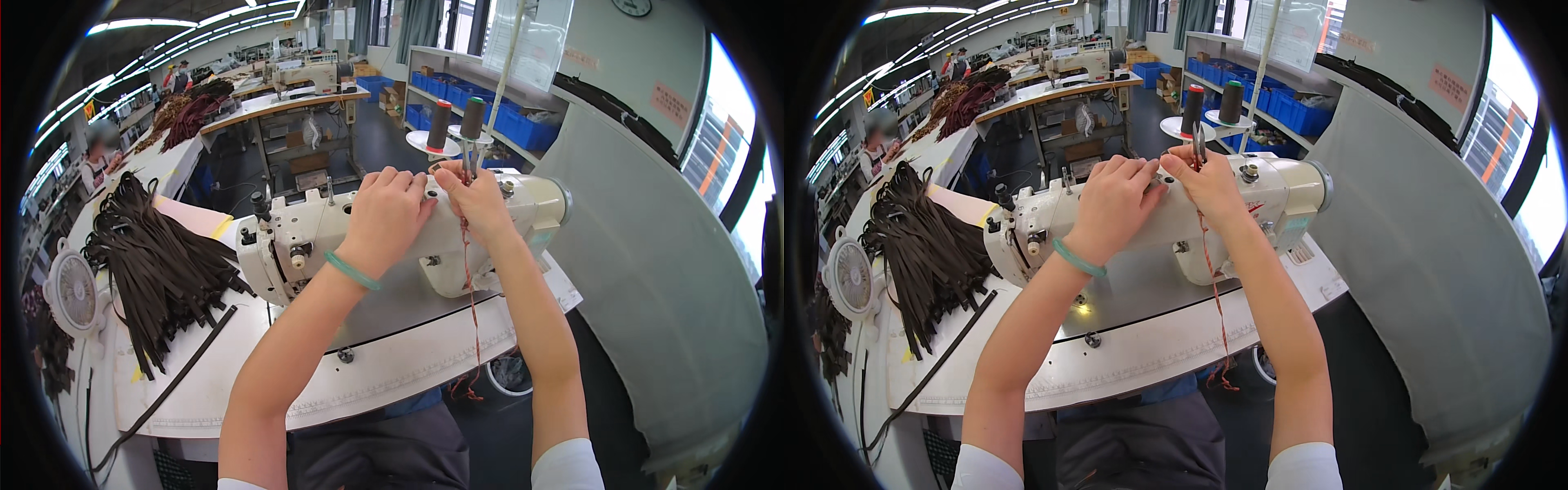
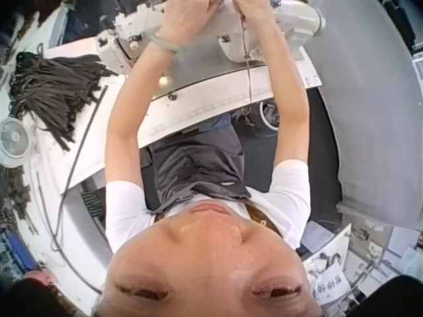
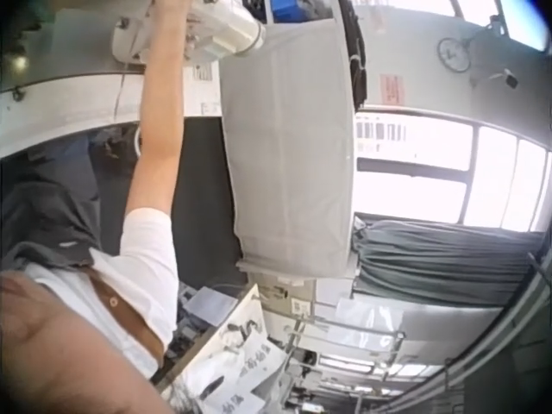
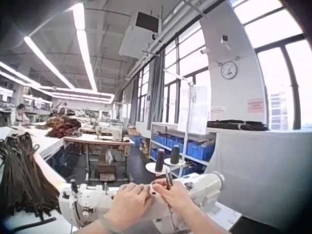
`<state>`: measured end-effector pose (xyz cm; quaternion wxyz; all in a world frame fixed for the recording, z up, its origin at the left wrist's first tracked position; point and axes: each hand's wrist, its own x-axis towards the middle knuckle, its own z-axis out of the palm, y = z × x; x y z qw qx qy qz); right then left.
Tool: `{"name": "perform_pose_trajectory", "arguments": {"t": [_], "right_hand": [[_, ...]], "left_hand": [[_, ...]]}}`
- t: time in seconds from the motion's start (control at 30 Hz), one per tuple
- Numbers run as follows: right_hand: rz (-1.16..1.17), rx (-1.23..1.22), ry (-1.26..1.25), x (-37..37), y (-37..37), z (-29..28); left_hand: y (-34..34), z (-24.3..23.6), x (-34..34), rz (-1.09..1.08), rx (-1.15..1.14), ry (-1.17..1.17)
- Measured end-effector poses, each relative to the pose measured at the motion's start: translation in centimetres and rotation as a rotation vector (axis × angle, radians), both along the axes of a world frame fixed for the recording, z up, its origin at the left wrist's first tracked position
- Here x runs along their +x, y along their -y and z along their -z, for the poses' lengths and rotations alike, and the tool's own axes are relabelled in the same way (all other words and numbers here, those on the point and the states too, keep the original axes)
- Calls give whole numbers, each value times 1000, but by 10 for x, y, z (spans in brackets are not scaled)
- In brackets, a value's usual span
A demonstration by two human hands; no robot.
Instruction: Sewing and assembling leather straps at an industrial sewing machine.
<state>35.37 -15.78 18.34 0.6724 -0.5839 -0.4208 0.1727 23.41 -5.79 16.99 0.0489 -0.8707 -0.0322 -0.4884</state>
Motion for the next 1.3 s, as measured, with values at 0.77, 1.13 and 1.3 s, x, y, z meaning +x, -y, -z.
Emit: {"name": "perform_pose_trajectory", "arguments": {"t": [0.77,1.13,1.3], "right_hand": [[558,-429,633,-24,59,4],[299,-804,1244,-47,-37,-57],[-117,-1034,1286,-45,-17,-79]], "left_hand": [[57,45,-75,868,-129,43],[52,46,-97,794,-180,101],[31,40,-103,629,-312,111]]}}
